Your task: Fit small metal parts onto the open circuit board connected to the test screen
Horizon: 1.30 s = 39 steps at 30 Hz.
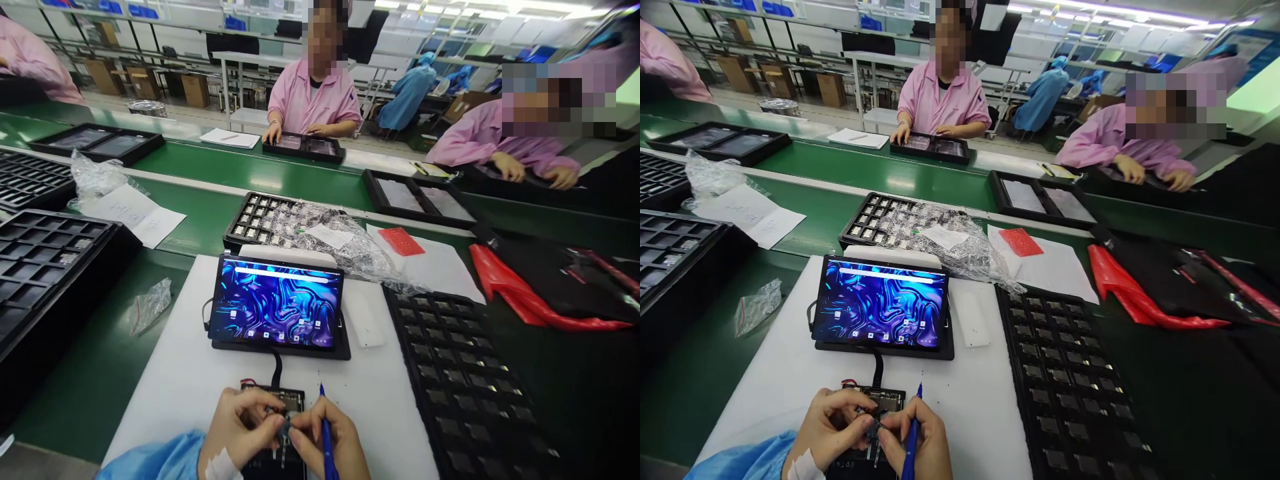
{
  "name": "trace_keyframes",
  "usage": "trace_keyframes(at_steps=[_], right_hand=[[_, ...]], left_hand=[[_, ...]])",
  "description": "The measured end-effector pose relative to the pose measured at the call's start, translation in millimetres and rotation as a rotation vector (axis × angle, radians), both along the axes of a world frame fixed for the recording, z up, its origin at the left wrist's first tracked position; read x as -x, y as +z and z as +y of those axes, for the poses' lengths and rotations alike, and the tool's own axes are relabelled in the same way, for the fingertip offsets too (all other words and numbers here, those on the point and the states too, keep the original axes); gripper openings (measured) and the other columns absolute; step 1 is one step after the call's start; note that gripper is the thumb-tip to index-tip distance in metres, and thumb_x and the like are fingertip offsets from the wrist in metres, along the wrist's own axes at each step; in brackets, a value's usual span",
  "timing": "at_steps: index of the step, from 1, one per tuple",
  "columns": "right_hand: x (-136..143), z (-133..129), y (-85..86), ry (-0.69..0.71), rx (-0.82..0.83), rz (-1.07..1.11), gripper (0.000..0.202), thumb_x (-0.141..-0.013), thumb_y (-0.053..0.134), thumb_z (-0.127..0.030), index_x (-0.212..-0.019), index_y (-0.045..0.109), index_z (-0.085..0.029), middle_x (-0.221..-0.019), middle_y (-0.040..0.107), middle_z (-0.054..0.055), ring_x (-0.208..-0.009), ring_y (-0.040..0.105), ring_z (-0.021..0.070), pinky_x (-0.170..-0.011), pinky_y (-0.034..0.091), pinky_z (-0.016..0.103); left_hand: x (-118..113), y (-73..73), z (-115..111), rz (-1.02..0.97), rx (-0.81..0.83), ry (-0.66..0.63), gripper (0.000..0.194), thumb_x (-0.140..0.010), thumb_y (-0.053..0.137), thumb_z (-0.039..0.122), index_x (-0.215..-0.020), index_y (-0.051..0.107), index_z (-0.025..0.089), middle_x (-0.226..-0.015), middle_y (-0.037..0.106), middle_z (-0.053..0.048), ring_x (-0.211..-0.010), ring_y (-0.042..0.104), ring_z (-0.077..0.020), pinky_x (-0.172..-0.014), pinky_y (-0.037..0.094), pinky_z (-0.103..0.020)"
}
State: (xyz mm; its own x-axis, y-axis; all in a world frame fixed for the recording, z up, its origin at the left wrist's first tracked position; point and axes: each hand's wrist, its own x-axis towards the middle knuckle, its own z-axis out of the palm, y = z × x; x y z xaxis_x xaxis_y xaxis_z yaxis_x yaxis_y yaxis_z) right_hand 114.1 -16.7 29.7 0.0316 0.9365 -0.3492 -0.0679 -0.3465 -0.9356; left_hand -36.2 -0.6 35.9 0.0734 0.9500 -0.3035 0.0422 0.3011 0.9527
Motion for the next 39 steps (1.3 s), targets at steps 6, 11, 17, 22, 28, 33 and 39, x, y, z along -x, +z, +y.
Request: trace_keyframes(at_steps=[6, 11, 17, 22, 28, 33, 39], right_hand=[[1.6, 0.0, -4.4, 0.004, -0.040, -0.025, 0.033, -0.061, 0.077, -0.033, -0.056, 0.046, -0.022, -0.066, 0.074, 0.006, -0.054, 0.066, 0.0182, -0.053, 0.050, 0.025], [6.0, -2.7, -5.8, -0.091, -0.097, -0.030, 0.033, -0.059, 0.080, -0.040, -0.059, 0.052, -0.022, -0.079, 0.076, 0.010, -0.070, 0.071, 0.0238, -0.066, 0.055, 0.031], [1.8, -3.7, -5.0, -0.095, -0.184, 0.023, 0.035, -0.063, 0.076, -0.051, -0.065, 0.056, -0.023, -0.075, 0.074, 0.007, -0.075, 0.069, 0.0223, -0.071, 0.053, 0.032], [-8.8, 3.2, -10.1, 0.105, -0.262, 0.074, 0.037, -0.061, 0.078, -0.051, -0.067, 0.057, -0.022, -0.077, 0.074, 0.007, -0.073, 0.068, 0.0228, -0.068, 0.052, 0.032], [-15.3, 5.9, -16.8, 0.203, -0.288, 0.035, 0.034, -0.061, 0.079, -0.049, -0.069, 0.058, -0.022, -0.079, 0.074, 0.006, -0.073, 0.068, 0.0221, -0.067, 0.051, 0.031], [-18.6, 7.0, -16.8, 0.180, -0.271, -0.013, 0.029, -0.061, 0.082, -0.039, -0.068, 0.059, -0.022, -0.078, 0.074, 0.004, -0.075, 0.067, 0.0213, -0.069, 0.051, 0.030], [-12.1, 0.8, -17.0, 0.074, -0.165, 0.088, 0.029, -0.062, 0.080, -0.041, -0.068, 0.058, -0.022, -0.072, 0.071, 0.002, -0.068, 0.065, 0.0178, -0.064, 0.048, 0.026]], left_hand=[[0.7, 0.4, -0.6, 0.089, -0.032, -0.046, 0.020, -0.068, 0.073, 0.036, -0.071, 0.072, 0.017, -0.043, 0.063, -0.002, -0.041, 0.063, -0.0145, -0.044, 0.047, -0.016], [-0.6, -0.4, 0.3, 0.003, 0.012, 0.006, 0.036, -0.065, 0.075, 0.051, -0.070, 0.071, 0.015, -0.049, 0.066, -0.003, -0.044, 0.064, -0.0151, -0.045, 0.049, -0.017], [2.8, -2.5, 3.5, -0.317, 0.161, 0.040, 0.045, -0.057, 0.081, 0.053, -0.072, 0.067, 0.013, -0.050, 0.067, -0.002, -0.041, 0.061, -0.0105, -0.044, 0.048, -0.014], [5.4, -3.7, 4.7, -0.406, 0.176, -0.030, 0.045, -0.057, 0.081, 0.051, -0.070, 0.066, 0.011, -0.045, 0.064, -0.003, -0.038, 0.060, -0.0114, -0.040, 0.046, -0.015], [4.8, -7.3, 3.0, -0.472, 0.192, -0.066, 0.042, -0.057, 0.083, 0.047, -0.069, 0.065, 0.011, -0.047, 0.066, -0.003, -0.039, 0.061, -0.0091, -0.041, 0.046, -0.012], [3.7, -4.7, 2.1, -0.414, 0.185, -0.075, 0.043, -0.058, 0.082, 0.048, -0.068, 0.065, 0.010, -0.048, 0.066, -0.003, -0.040, 0.061, -0.0096, -0.041, 0.045, -0.012], [-1.1, -2.1, 3.5, -0.304, 0.151, -0.023, 0.044, -0.061, 0.079, 0.051, -0.071, 0.065, 0.010, -0.044, 0.063, -0.002, -0.038, 0.060, -0.0079, -0.040, 0.043, -0.009]])
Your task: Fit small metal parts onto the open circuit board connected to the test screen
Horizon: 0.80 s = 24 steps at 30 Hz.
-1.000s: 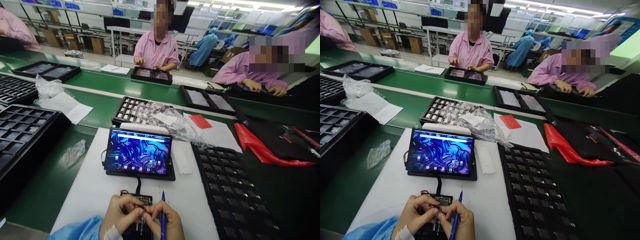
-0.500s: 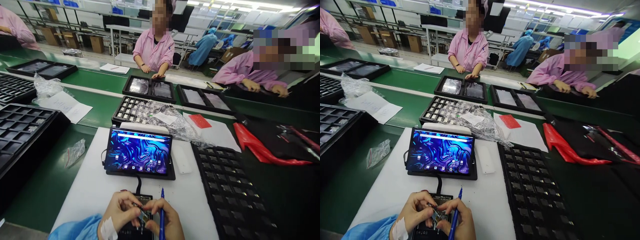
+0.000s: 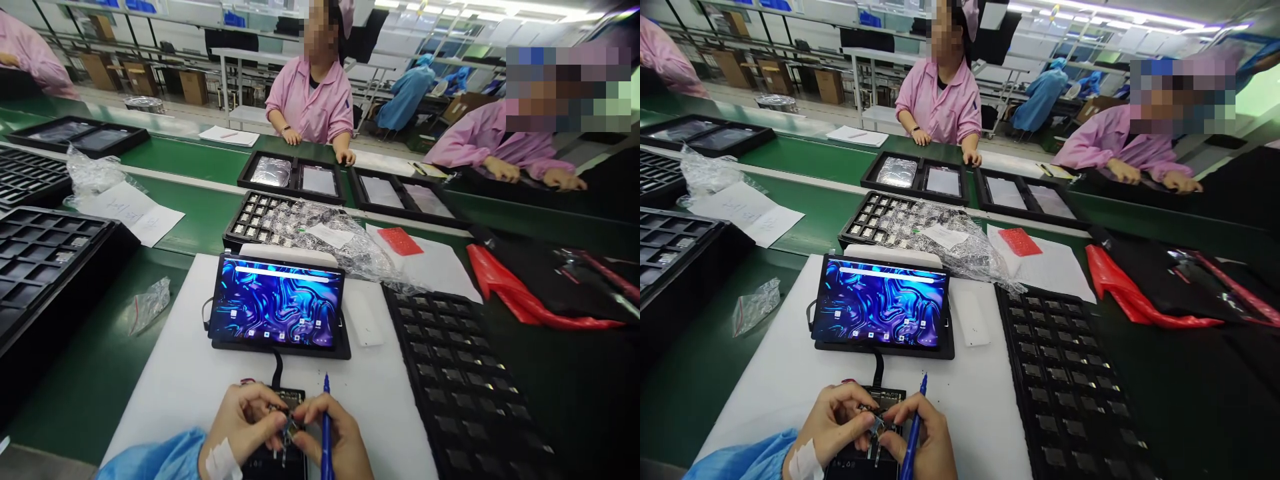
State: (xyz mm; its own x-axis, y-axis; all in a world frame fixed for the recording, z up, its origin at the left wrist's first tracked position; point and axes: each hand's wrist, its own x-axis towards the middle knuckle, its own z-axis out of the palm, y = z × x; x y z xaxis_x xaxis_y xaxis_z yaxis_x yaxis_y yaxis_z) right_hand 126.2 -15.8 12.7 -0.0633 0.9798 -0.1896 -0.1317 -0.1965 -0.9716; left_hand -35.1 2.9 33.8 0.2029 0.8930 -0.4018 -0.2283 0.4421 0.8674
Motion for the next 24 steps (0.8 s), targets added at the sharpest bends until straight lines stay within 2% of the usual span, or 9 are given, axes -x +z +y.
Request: trace_keyframes(at_steps=[4, 9, 12, 17, 24], right_hand=[[11.0, -6.0, 3.5, -0.118, 0.012, 0.049, 0.034, -0.064, 0.076, -0.049, -0.069, 0.058, -0.021, -0.070, 0.068, 0.002, -0.064, 0.062, 0.0154, -0.061, 0.047, 0.024], [21.3, -7.9, 8.9, -0.260, 0.103, 0.000, 0.039, -0.059, 0.080, -0.049, -0.062, 0.053, -0.020, -0.061, 0.064, -0.001, -0.055, 0.060, 0.0137, -0.056, 0.048, 0.023], [25.3, -7.4, 11.2, -0.277, 0.155, 0.041, 0.042, -0.057, 0.080, -0.050, -0.059, 0.050, -0.020, -0.057, 0.064, -0.001, -0.049, 0.060, 0.0127, -0.053, 0.048, 0.022], [31.3, -6.5, 14.6, -0.317, 0.143, 0.130, 0.040, -0.057, 0.081, -0.047, -0.060, 0.052, -0.020, -0.058, 0.065, -0.002, -0.048, 0.059, 0.0112, -0.051, 0.050, 0.021], [34.7, -5.9, 18.3, -0.329, 0.166, 0.129, 0.043, -0.054, 0.084, -0.043, -0.057, 0.048, -0.020, -0.053, 0.065, -0.003, -0.046, 0.062, 0.0117, -0.050, 0.050, 0.020]], left_hand=[[-1.0, -0.9, 0.3, 0.018, 0.021, 0.029, 0.047, -0.058, 0.080, 0.053, -0.071, 0.064, 0.011, -0.043, 0.064, -0.002, -0.036, 0.058, -0.0077, -0.039, 0.044, -0.009], [0.8, -3.0, -0.1, 0.093, -0.002, 0.028, 0.049, -0.060, 0.076, 0.057, -0.072, 0.064, 0.011, -0.043, 0.063, -0.002, -0.036, 0.058, -0.0086, -0.039, 0.044, -0.010], [1.9, -5.1, -0.6, 0.135, -0.030, 0.035, 0.050, -0.062, 0.074, 0.059, -0.073, 0.065, 0.011, -0.044, 0.063, -0.003, -0.036, 0.058, -0.0092, -0.039, 0.043, -0.011], [1.8, -7.3, -1.9, 0.205, -0.106, 0.034, 0.044, -0.065, 0.073, 0.055, -0.071, 0.067, 0.012, -0.042, 0.060, -0.001, -0.035, 0.057, -0.0093, -0.038, 0.041, -0.011], [1.2, -4.2, -1.9, 0.269, -0.145, 0.029, 0.041, -0.068, 0.071, 0.053, -0.070, 0.070, 0.012, -0.043, 0.061, -0.004, -0.035, 0.056, -0.0095, -0.039, 0.041, -0.012]])
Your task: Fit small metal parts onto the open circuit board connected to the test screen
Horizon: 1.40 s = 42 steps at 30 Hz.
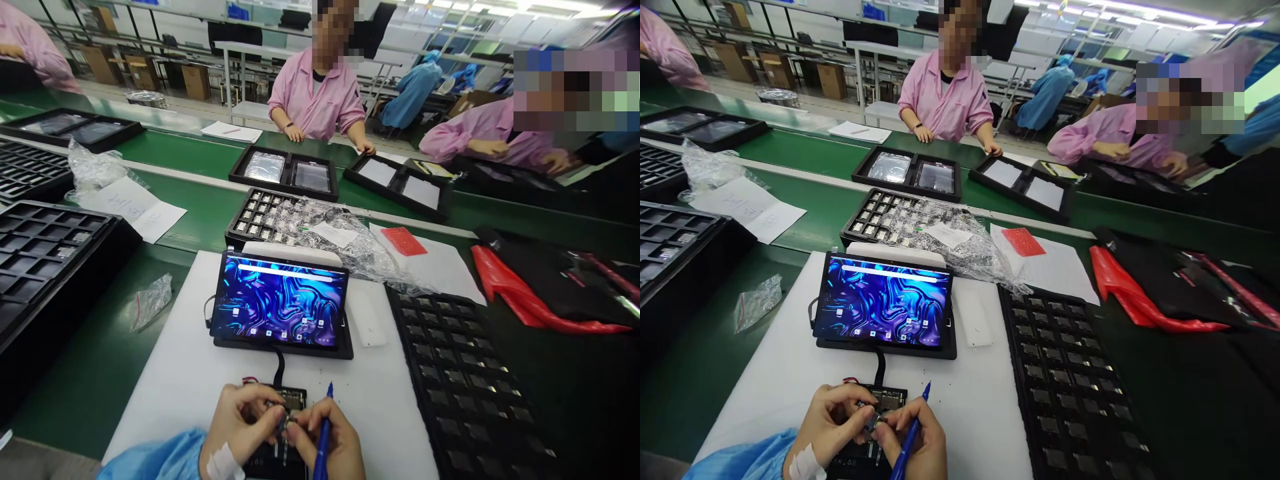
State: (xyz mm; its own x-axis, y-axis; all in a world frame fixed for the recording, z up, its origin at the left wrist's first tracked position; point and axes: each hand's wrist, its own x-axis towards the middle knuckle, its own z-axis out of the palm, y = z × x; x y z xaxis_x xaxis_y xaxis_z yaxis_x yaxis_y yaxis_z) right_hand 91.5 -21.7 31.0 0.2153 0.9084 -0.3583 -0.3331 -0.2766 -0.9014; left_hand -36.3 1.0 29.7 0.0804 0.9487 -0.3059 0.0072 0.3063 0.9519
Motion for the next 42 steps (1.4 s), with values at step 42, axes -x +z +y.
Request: trace_keyframes(at_steps=[42], right_hand=[[-9.3, 0.3, 1.9, 0.082, 0.096, 0.161, 0.049, -0.053, 0.086, -0.042, -0.060, 0.043, -0.019, -0.045, 0.062, -0.006, -0.043, 0.065, 0.0109, -0.042, 0.048, 0.015]], left_hand=[[3.4, 4.1, 4.3, -0.054, 0.080, 0.030, 0.034, -0.065, 0.074, 0.046, -0.072, 0.070, 0.012, -0.041, 0.055, 0.002, -0.034, 0.052, -0.0074, -0.038, 0.037, -0.012]])
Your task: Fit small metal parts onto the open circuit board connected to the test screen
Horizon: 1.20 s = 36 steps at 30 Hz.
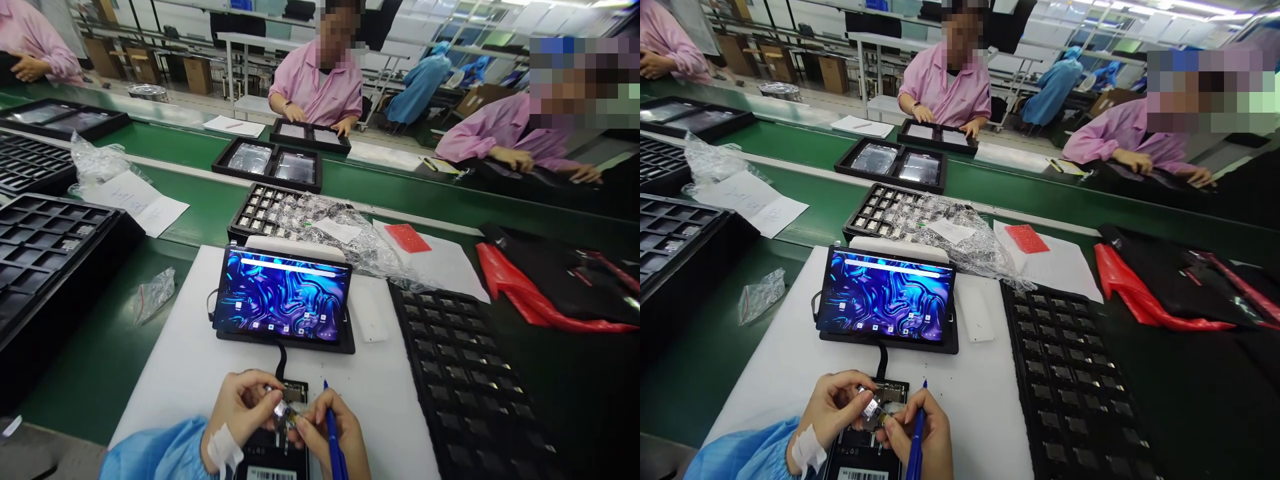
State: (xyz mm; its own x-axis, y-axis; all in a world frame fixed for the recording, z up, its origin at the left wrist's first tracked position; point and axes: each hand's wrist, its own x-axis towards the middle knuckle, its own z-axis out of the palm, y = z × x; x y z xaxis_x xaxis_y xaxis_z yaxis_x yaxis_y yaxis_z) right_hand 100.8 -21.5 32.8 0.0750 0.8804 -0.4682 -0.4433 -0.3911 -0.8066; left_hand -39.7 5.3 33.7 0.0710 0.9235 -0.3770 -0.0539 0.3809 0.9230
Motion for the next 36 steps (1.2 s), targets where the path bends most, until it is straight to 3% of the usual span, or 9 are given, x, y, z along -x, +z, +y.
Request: trace_keyframes(at_steps=[6, 14, 23, 30, 36], right_hand=[[-4.5, -0.3, -1.9, 0.050, -0.001, -0.018, 0.048, -0.057, 0.084, -0.043, -0.061, 0.043, -0.019, -0.047, 0.064, -0.003, -0.042, 0.063, 0.0107, -0.045, 0.049, 0.017], [-7.5, 0.5, -4.5, 0.092, -0.011, -0.019, 0.044, -0.059, 0.083, -0.039, -0.060, 0.043, -0.021, -0.044, 0.063, -0.002, -0.037, 0.060, 0.0122, -0.039, 0.046, 0.018], [-10.4, -1.6, -7.8, 0.080, 0.020, -0.056, 0.047, -0.056, 0.084, -0.043, -0.059, 0.042, -0.021, -0.045, 0.063, -0.003, -0.041, 0.063, 0.0139, -0.042, 0.049, 0.021], [-6.4, 1.0, -5.6, 0.094, 0.009, -0.003, 0.047, -0.057, 0.083, -0.043, -0.060, 0.041, -0.021, -0.044, 0.061, -0.004, -0.039, 0.062, 0.0127, -0.039, 0.046, 0.017], [-0.5, 0.3, -6.1, -0.018, -0.027, -0.084, 0.047, -0.056, 0.083, -0.044, -0.062, 0.044, -0.020, -0.051, 0.058, -0.008, -0.038, 0.061, 0.0099, -0.038, 0.047, 0.016]], left_hand=[[-0.5, -2.8, -3.0, 0.103, -0.127, 0.006, 0.022, -0.068, 0.072, 0.034, -0.071, 0.070, 0.013, -0.039, 0.057, 0.000, -0.034, 0.056, -0.0099, -0.038, 0.039, -0.013], [0.2, -1.7, -1.6, -0.091, 0.044, -0.010, 0.050, -0.062, 0.074, 0.059, -0.073, 0.069, 0.011, -0.041, 0.058, -0.001, -0.033, 0.055, -0.0094, -0.037, 0.042, -0.013], [-0.3, -6.9, -3.7, -0.041, -0.023, -0.020, 0.043, -0.065, 0.074, 0.054, -0.073, 0.069, 0.012, -0.043, 0.059, -0.001, -0.035, 0.057, -0.0105, -0.039, 0.043, -0.014], [0.4, -2.6, -2.0, -0.077, 0.039, -0.017, 0.049, -0.062, 0.073, 0.058, -0.074, 0.069, 0.011, -0.042, 0.059, -0.002, -0.034, 0.057, -0.0109, -0.037, 0.043, -0.014], [-3.4, 2.2, -0.9, 0.014, -0.019, 0.009, 0.033, -0.065, 0.076, 0.043, -0.072, 0.069, 0.012, -0.042, 0.060, -0.002, -0.036, 0.059, -0.0117, -0.039, 0.044, -0.014]])
